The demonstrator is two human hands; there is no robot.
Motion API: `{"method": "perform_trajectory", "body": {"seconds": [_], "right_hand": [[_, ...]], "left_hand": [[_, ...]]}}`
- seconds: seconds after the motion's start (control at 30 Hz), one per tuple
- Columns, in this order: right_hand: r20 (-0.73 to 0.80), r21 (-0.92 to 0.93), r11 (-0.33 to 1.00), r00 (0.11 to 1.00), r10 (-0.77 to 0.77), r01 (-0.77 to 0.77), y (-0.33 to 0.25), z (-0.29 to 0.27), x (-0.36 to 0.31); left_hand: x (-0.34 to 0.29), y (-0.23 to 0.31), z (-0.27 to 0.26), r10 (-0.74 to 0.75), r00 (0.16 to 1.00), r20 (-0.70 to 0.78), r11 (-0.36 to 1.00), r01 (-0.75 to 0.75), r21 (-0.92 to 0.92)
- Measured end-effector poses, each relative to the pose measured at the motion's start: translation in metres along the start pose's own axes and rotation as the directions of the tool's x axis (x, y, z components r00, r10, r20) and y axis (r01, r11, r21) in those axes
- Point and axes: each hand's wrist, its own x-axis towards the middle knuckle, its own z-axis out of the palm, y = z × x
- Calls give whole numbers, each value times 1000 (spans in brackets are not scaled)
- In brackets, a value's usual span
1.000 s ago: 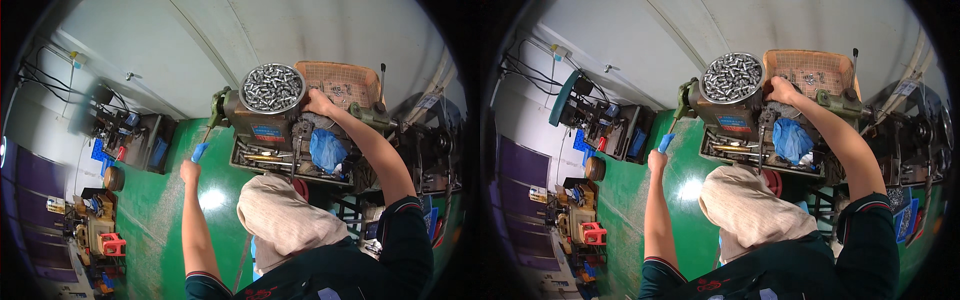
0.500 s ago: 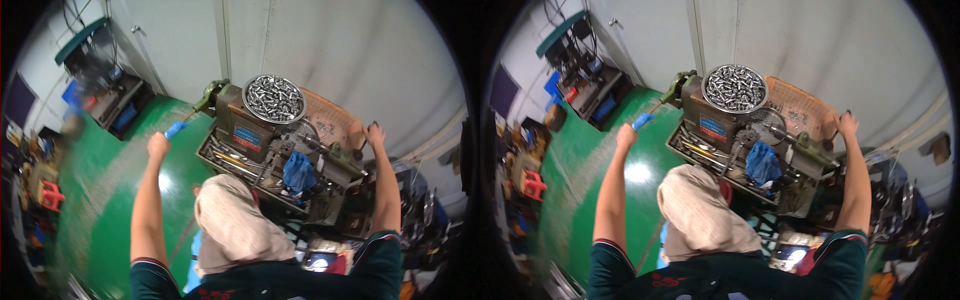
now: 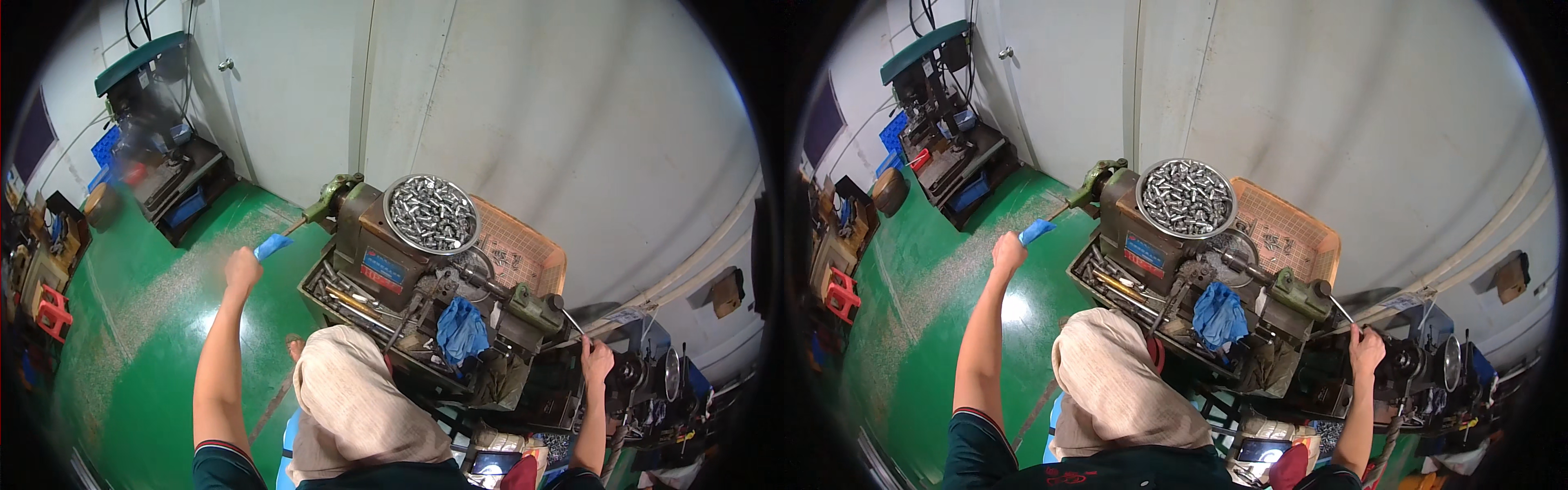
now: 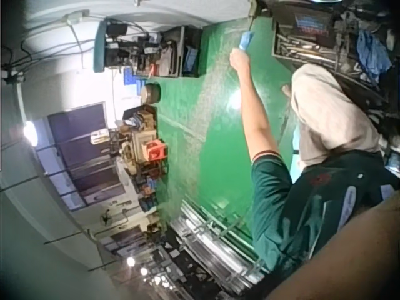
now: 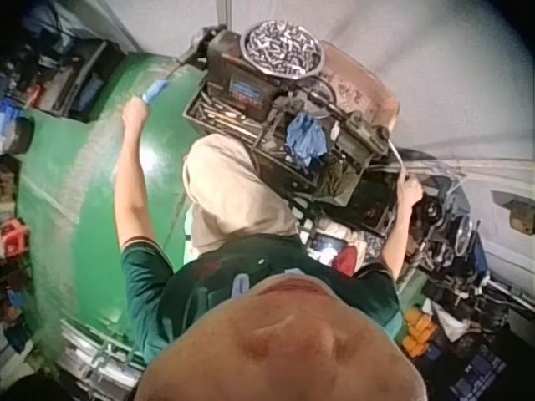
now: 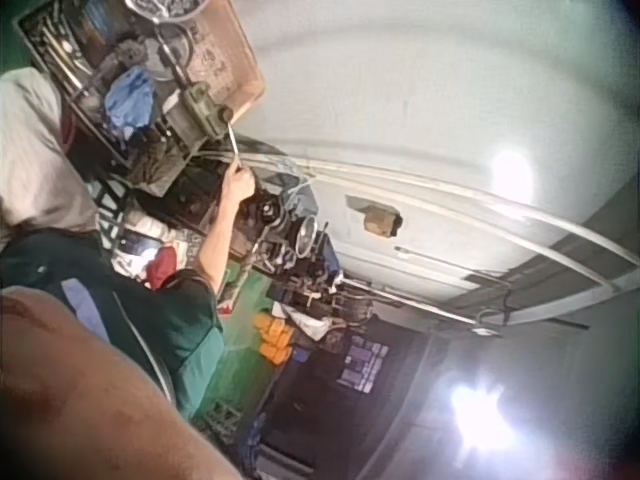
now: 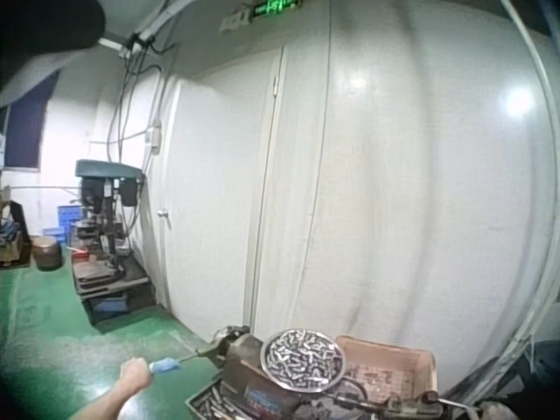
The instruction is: The person operates an industrial processing machine by hand, loading small metal parts into a hopper and then pulling a lever.
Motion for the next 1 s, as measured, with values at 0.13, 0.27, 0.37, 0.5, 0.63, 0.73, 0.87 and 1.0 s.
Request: {"method": "perform_trajectory", "body": {"seconds": [0.13,0.27,0.37,0.5,0.63,0.73,0.87,1.0], "right_hand": [[-54,24,999,998,-26,27,-1,0,-5],[4,-2,1000,1000,12,-12,-12,-4,-7],[12,-3,1000,1000,23,-23,-14,-3,-8],[2,-11,999,999,48,-48,-14,-4,-10],[29,-31,997,997,66,-65,-14,-5,-10],[41,-21,997,996,76,-75,-18,-5,-11],[17,-24,995,995,102,-101,-19,-7,-14],[35,-42,991,991,128,-127,-22,-10,-14]], "left_hand": [[5,-1,2,7,999,-37,1000,-7,4],[6,-7,4,33,997,-71,999,-33,6],[6,-7,4,10,997,-72,1000,-9,18],[7,-5,3,-5,1000,-16,999,6,40],[4,2,-1,-32,999,3,999,31,36],[3,1,-2,-35,999,8,998,34,50],[4,2,-3,-27,1000,15,999,26,41],[2,4,-4,-21,1000,-12,999,21,29]]}}
